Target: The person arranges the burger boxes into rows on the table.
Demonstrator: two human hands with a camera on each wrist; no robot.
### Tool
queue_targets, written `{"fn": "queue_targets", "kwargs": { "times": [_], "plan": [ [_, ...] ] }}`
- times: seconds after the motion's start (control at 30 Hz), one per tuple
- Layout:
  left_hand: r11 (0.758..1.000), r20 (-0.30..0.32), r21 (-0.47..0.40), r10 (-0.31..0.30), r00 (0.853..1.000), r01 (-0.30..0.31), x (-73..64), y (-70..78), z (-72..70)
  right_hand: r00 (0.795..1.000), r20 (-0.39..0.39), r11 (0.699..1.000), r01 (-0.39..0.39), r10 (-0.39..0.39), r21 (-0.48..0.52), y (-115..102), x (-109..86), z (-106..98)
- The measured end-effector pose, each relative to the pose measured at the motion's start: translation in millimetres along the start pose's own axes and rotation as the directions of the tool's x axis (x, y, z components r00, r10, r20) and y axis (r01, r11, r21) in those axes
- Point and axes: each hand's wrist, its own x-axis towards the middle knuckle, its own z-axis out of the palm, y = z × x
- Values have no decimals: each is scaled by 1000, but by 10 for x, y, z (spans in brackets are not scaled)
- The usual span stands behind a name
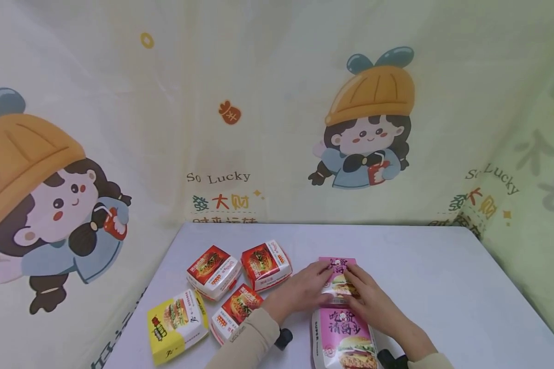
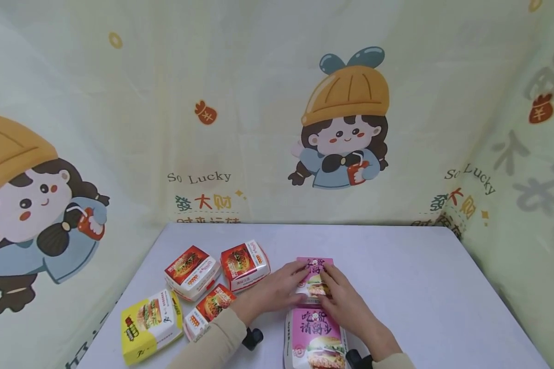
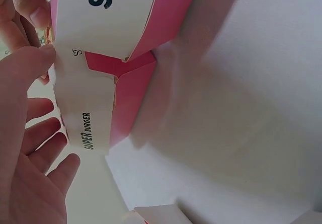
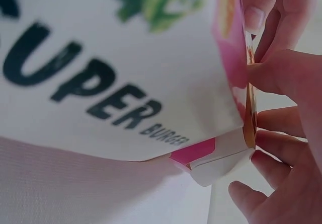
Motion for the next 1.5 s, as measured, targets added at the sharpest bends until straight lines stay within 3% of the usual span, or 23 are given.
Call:
{"fn": "queue_targets", "kwargs": {
  "times": [0.53, 0.73, 0.83, 1.1, 1.5],
  "plan": [
    [998, -17, 39, -44, 999, 45, -15, 7, 48, 999, -18, 999, 30, -31, -39, -10, 5, 30],
    [994, -1, -36, -100, 995, 100, -60, -13, 27, 999, -17, 999, 26, -26, -28, -49, 8, -10],
    [989, 9, -53, -137, 990, 138, -103, -29, 7, 1000, -20, 999, 24, -25, -29, -66, 4, -25],
    [981, -15, -94, -173, 985, 170, -255, -73, -92, 999, -34, 999, 17, -18, -32, -146, -16, -77],
    [952, -66, -180, -264, 962, 248, -592, -174, -101, 999, -33, 1000, 25, -26, -16, -340, -60, -107]
  ]
}}
